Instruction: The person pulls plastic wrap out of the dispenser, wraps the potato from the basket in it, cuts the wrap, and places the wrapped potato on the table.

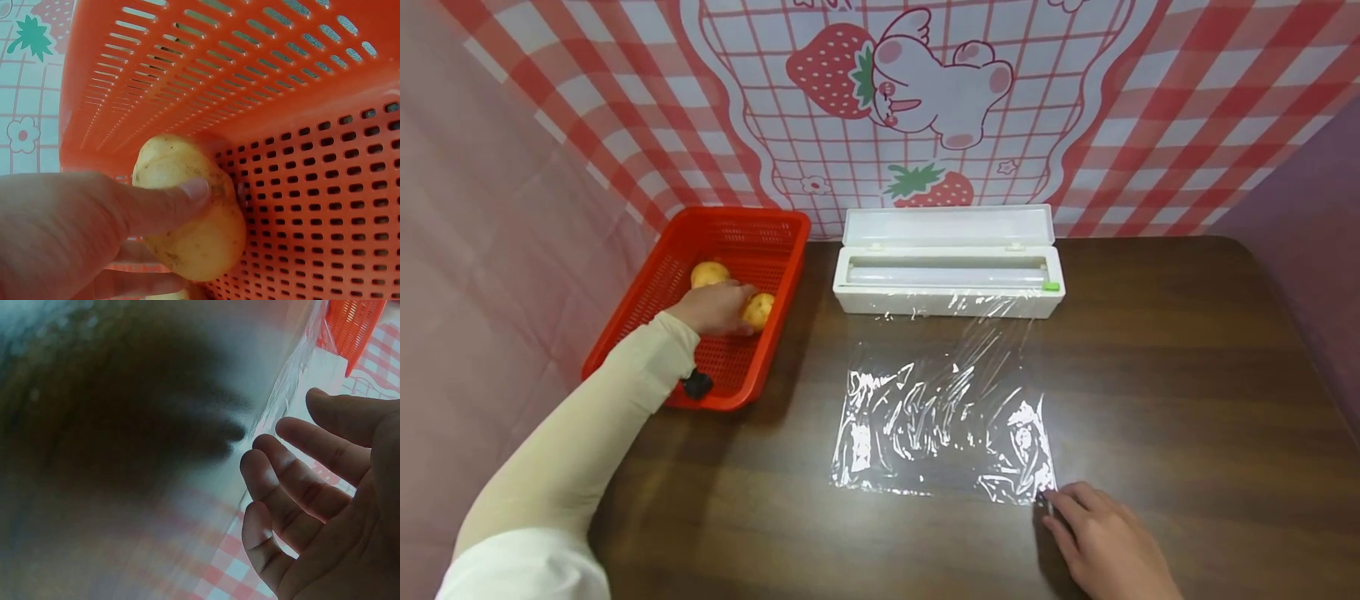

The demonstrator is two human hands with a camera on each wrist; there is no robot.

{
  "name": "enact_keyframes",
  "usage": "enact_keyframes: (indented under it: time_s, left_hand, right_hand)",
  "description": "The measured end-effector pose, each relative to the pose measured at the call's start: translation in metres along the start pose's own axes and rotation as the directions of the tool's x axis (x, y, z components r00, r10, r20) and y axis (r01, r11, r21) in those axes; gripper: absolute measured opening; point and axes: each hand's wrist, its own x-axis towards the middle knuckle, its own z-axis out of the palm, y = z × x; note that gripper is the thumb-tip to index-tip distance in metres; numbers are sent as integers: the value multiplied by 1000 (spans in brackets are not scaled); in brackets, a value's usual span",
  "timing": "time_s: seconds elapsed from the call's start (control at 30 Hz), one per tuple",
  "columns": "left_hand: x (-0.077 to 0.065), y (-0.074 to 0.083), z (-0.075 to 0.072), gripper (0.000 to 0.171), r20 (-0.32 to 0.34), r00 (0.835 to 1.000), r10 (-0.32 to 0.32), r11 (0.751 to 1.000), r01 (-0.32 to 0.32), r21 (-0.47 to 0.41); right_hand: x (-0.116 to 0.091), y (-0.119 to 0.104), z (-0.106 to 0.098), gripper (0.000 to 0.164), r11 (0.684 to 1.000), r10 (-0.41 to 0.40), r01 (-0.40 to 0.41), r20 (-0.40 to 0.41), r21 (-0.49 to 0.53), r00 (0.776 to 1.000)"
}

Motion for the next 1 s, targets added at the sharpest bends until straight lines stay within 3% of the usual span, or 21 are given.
enact_keyframes:
  time_s: [0.33, 0.47, 0.77, 0.83, 1.0]
  left_hand:
    - [4, -1, 3, 61, -5, 1000, -5, 1000, 5, 0]
    - [5, -3, 1, 56, -28, 1000, 3, 1000, -3, 0]
    - [-5, -10, -14, 66, -96, 994, -44, 998, 39, -59]
    - [-8, -10, -18, 69, -116, 991, -59, 996, 51, -76]
    - [-19, -7, -31, 74, -162, 982, -95, 985, 70, -157]
  right_hand:
    - [-2, -6, 0, 36, 999, 50, -50, 50, 6, 998]
    - [-2, -6, 0, 35, 999, 37, -37, 30, 6, 999]
    - [-2, -3, 1, 25, 999, -37, 38, -39, 14, 999]
    - [-2, -3, 1, 30, 999, -46, 47, -44, 18, 998]
    - [2, -3, 2, 63, 997, -71, 73, -84, 29, 994]
